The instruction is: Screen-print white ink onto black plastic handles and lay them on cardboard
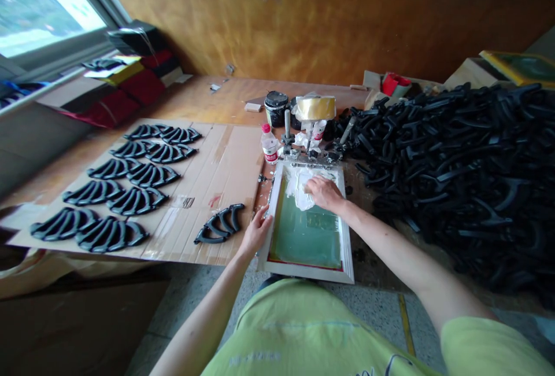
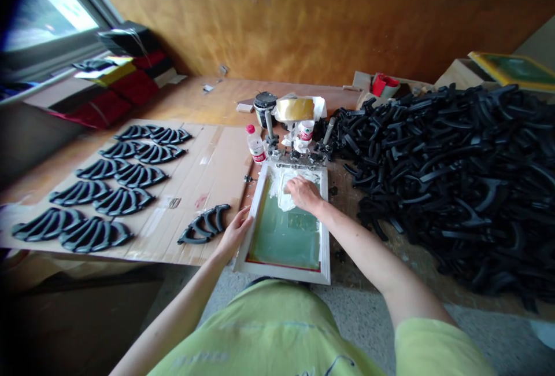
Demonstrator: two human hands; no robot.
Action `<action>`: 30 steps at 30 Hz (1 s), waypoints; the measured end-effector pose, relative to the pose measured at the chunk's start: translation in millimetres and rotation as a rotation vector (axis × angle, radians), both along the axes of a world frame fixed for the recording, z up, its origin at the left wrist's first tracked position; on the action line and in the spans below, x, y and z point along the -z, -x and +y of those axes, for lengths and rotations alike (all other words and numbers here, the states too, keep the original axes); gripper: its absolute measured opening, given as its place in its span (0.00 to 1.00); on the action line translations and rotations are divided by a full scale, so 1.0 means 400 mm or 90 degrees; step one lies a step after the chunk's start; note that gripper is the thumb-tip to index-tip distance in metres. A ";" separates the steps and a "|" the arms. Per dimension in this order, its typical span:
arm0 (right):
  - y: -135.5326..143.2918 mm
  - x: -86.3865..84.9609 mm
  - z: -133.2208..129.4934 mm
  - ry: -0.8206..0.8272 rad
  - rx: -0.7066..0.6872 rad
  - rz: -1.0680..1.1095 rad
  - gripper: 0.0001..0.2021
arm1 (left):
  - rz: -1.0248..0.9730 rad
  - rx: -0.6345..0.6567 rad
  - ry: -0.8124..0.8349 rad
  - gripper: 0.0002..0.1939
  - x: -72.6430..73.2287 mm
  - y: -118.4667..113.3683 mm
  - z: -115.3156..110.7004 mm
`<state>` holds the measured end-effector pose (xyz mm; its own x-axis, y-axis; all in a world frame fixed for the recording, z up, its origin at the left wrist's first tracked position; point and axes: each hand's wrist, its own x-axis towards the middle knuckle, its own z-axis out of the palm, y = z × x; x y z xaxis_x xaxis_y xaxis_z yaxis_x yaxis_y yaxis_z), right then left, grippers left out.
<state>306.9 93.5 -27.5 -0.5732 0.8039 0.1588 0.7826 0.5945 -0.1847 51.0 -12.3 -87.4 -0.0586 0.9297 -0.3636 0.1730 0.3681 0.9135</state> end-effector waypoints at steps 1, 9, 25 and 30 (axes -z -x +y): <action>-0.011 -0.001 -0.024 0.002 -0.044 0.003 0.09 | 0.002 -0.001 -0.001 0.33 0.003 0.001 0.000; -0.044 -0.021 -0.032 0.016 -0.095 0.055 0.08 | 0.012 -0.013 -0.020 0.32 -0.009 -0.005 -0.008; -0.090 -0.104 0.181 -0.039 0.201 0.201 0.23 | -0.091 -0.016 -0.046 0.28 -0.251 0.003 0.026; -0.260 -0.025 0.141 -0.022 0.417 0.302 0.12 | -0.172 -0.073 -0.235 0.26 -0.365 -0.041 0.132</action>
